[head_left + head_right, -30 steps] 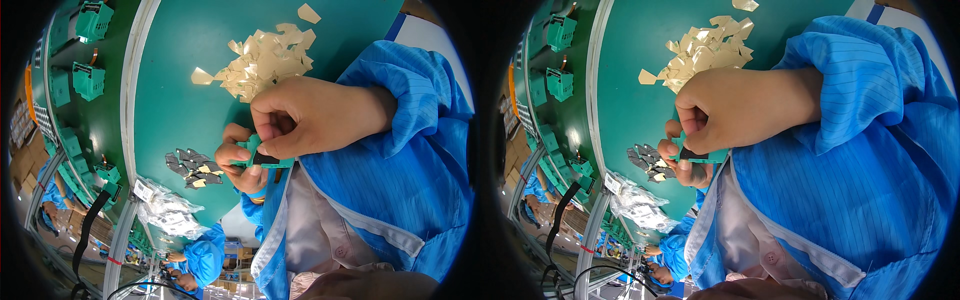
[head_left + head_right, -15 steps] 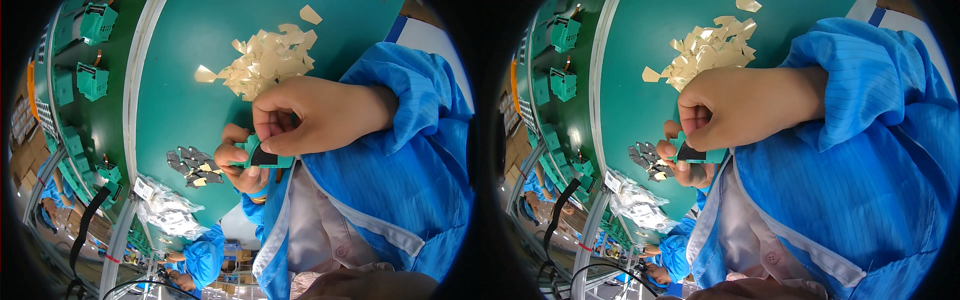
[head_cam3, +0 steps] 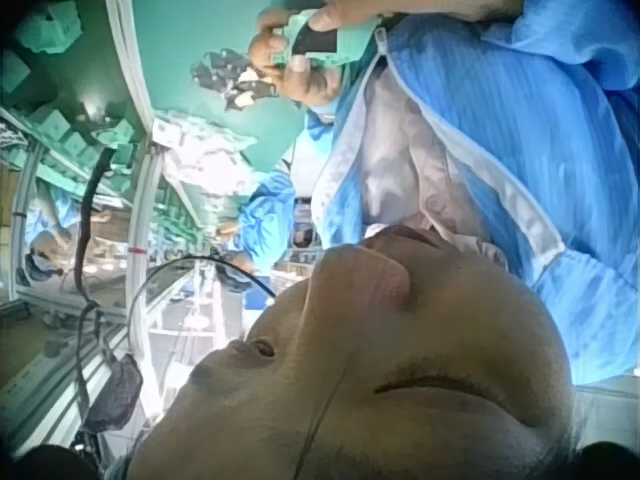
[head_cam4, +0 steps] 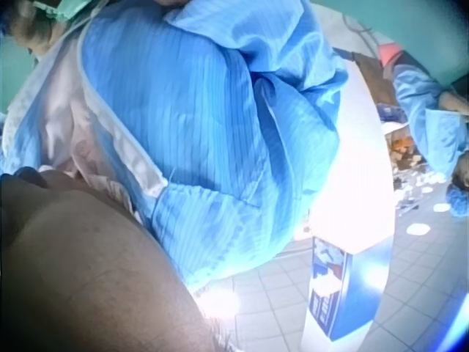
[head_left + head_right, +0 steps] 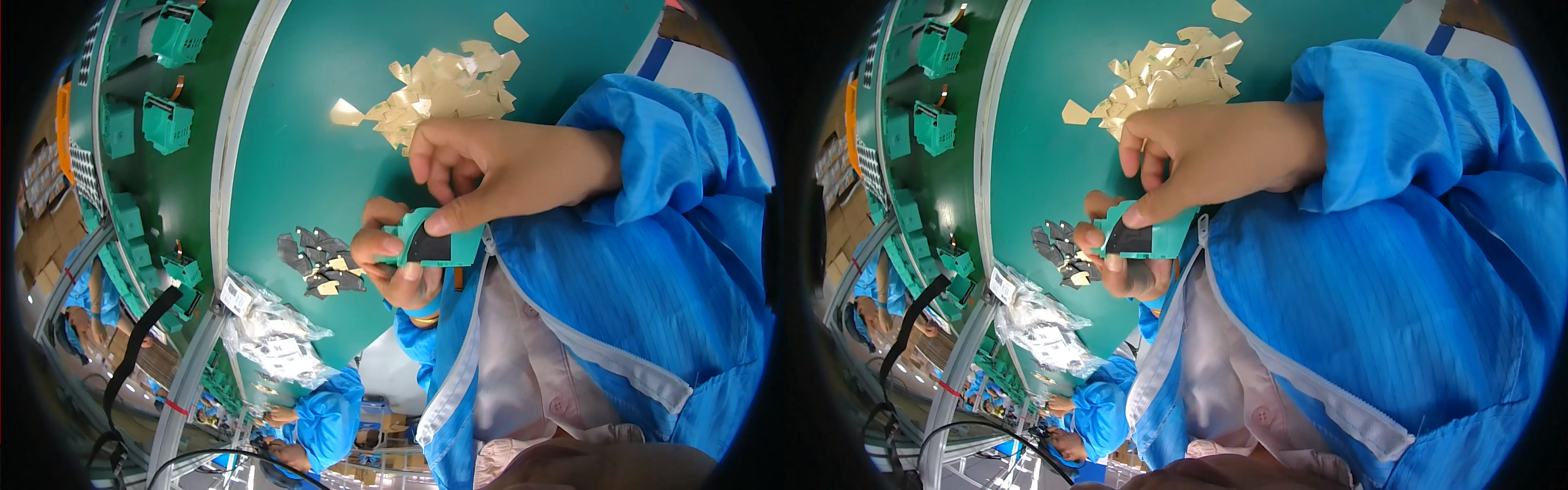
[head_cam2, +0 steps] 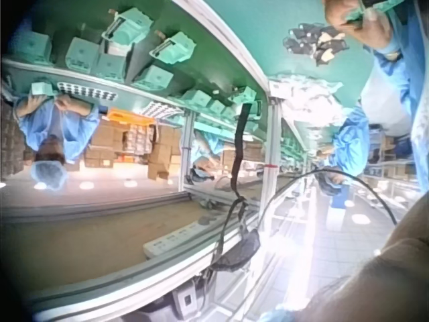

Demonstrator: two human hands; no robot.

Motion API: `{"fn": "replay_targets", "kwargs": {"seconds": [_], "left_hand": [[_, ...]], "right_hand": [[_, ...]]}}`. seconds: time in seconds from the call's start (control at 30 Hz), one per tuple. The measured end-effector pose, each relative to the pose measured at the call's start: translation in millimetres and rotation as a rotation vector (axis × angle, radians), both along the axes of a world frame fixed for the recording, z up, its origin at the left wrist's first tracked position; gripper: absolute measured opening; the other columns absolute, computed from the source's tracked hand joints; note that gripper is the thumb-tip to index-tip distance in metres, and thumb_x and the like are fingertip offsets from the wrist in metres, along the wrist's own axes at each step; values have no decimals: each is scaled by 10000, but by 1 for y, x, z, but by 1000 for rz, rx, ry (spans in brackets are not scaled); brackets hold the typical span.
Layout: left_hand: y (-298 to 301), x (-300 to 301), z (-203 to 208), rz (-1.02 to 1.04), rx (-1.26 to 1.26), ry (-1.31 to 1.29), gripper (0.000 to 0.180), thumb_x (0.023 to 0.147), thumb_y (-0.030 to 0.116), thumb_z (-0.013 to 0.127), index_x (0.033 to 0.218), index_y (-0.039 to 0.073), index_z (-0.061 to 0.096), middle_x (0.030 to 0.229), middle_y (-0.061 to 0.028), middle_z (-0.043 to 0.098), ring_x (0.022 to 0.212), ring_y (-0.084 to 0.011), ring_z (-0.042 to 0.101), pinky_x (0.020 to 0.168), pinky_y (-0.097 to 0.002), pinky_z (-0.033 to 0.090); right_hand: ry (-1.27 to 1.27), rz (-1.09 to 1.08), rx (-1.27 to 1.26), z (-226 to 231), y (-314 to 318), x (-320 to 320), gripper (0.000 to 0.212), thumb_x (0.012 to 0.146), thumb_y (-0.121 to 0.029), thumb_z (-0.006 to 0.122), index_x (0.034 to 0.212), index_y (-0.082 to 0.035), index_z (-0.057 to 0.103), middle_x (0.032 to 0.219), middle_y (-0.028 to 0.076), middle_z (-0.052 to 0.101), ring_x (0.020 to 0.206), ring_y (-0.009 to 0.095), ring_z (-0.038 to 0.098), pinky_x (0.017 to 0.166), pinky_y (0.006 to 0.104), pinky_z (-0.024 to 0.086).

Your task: The person applies black adhesive foam tape to green plastic component housings by hand.

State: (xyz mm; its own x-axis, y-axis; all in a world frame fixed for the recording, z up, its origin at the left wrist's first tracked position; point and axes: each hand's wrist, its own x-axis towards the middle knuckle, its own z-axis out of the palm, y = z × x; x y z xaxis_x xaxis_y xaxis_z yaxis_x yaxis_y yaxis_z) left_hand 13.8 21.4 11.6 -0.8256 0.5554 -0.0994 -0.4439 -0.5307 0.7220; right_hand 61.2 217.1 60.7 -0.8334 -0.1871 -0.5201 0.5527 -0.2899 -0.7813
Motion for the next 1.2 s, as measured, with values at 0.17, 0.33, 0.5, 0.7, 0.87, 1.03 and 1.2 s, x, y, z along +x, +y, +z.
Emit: {"fn": "replay_targets", "kwargs": {"seconds": [0.17,0.33,0.5,0.7,0.87,1.03,1.2], "left_hand": [[-2,0,-3,-29,176,-78,271,760,137,694,1008,116,587,883,-96,464,673,-158,511,606,-275,466],[-1,-2,17,68,172,-15,255,811,173,649,1038,123,545,888,-81,438,648,-144,501,571,-287,468],[-19,-24,42,146,205,-103,774,773,194,672,1474,106,355,1304,-179,484,1185,-300,512,996,-413,439],[-69,-40,37,682,-629,347,561,835,78,639,1365,39,460,1223,-103,512,1107,-213,486,976,-372,397],[-96,-42,31,531,-1240,478,299,883,52,647,1178,32,610,1121,-87,585,1034,-221,530,936,-360,410],[-98,-52,32,400,-1550,795,400,872,200,724,1223,42,615,1172,-126,595,1094,-295,528,952,-404,387],[-106,-56,25,381,-1660,829,442,845,224,754,1236,70,617,1176,-120,586,1086,-297,527,967,-422,371]], "right_hand": [[-120,92,-412,3,2,-4,373,920,-287,683,1139,3,601,925,0,623,784,70,532,650,243,416],[94,265,-256,17,-12,-18,291,999,-264,588,1097,10,607,938,0,617,815,52,534,695,221,432],[163,367,-177,48,-18,-64,310,964,-320,634,1066,-28,629,883,-21,615,764,50,515,642,219,407],[281,126,144,30,-78,-215,257,867,-300,742,864,-63,644,687,-39,522,591,65,425,554,220,339],[184,-30,485,-44,-130,-371,404,833,-385,753,702,-30,612,627,32,545,534,122,485,505,319,427],[220,-62,775,-73,-156,-405,508,806,-482,757,647,-21,612,642,65,597,514,140,540,496,322,449],[168,223,917,-18,-158,-360,510,819,-525,731,782,-22,656,702,68,625,501,139,531,498,317,456]]}}
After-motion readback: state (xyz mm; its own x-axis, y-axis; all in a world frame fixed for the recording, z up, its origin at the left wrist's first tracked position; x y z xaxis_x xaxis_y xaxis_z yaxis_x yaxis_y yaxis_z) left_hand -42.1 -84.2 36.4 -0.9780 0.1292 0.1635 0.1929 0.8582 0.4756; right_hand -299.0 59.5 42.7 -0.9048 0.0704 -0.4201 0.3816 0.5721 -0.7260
